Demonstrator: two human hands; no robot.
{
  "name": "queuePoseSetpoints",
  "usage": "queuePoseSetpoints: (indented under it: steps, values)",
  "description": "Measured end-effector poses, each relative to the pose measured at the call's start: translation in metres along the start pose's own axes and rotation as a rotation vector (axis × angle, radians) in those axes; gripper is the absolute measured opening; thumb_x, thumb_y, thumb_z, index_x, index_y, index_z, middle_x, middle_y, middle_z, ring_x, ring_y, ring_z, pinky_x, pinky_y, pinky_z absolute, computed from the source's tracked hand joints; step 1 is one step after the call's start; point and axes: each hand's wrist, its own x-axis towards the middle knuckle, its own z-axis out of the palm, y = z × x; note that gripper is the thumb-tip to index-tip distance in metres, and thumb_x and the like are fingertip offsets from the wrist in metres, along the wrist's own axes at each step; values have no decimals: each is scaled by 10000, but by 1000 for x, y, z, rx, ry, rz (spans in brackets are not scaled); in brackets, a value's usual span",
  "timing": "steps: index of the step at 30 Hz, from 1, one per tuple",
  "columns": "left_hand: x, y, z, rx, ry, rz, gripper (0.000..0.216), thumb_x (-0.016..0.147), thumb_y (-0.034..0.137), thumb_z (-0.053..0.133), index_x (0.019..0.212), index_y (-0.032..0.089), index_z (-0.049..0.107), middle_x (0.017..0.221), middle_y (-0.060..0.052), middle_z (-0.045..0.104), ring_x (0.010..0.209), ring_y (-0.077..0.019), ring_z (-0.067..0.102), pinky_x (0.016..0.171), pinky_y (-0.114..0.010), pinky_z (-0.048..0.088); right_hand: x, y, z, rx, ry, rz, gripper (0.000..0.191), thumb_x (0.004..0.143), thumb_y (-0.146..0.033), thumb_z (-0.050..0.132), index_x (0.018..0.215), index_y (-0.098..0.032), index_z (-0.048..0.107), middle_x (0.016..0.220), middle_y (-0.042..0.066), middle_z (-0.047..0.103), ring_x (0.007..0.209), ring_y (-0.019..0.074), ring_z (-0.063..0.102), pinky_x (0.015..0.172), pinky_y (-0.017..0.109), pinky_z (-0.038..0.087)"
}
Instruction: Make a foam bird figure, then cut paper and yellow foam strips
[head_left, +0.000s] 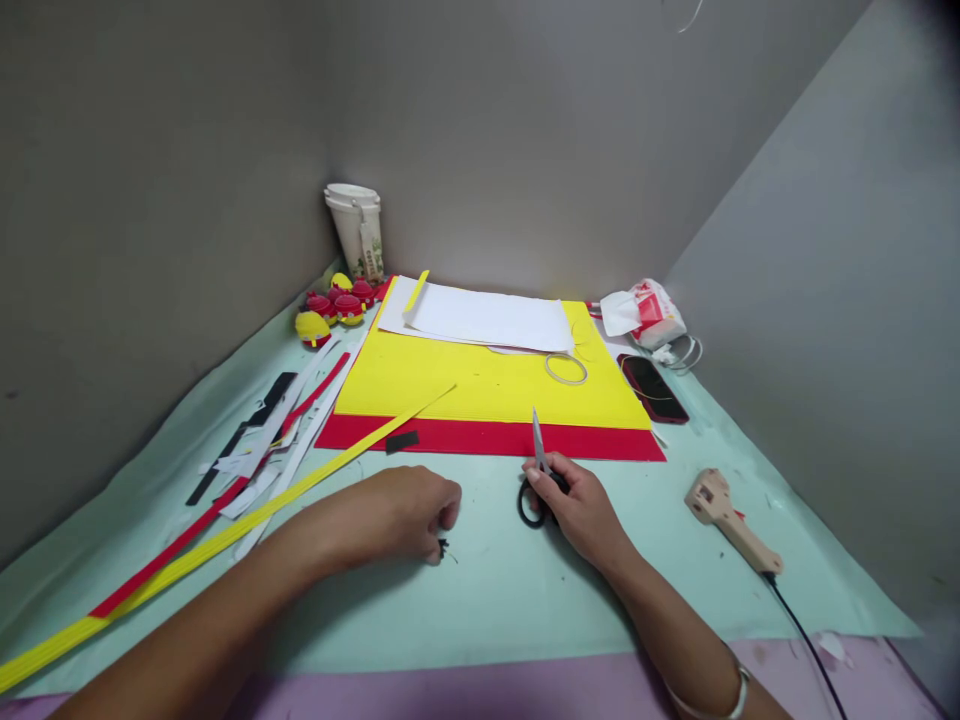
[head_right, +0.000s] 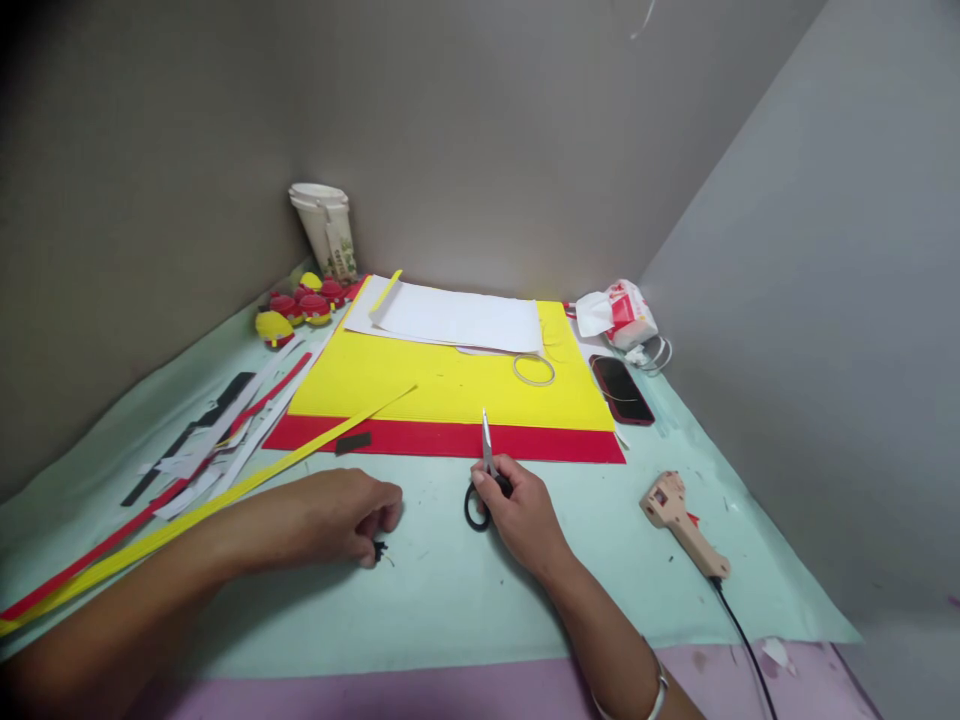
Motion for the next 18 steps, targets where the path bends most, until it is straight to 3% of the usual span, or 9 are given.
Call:
queuePoseSetpoints:
  steps: [5,13,18]
  values:
    - [5,16,4,132,8,-76,170,613,158,668,758,237,707,776,-29,717,707,-215,634,545,-269,344,0,-1,0,-7,-2,-6,261,907,-426,554,952,-185,642,659,-17,577,625,161,523,616,272,421]
    - [4,15,16,183,46,36,202,620,118,592,698,243,730,713,-54,717,649,-241,646,549,-299,376,2,0,0,-11,-3,-10,261,908,-425,552,957,-185,643,652,-19,570,626,162,510,609,270,416]
    - [-8,-3,-8,151,108,32,187,687,191,560,746,255,726,765,-45,724,666,-213,625,542,-283,349,0,2,0,-18,0,-10,267,908,-432,551,954,-186,646,659,-17,568,629,162,505,605,268,408]
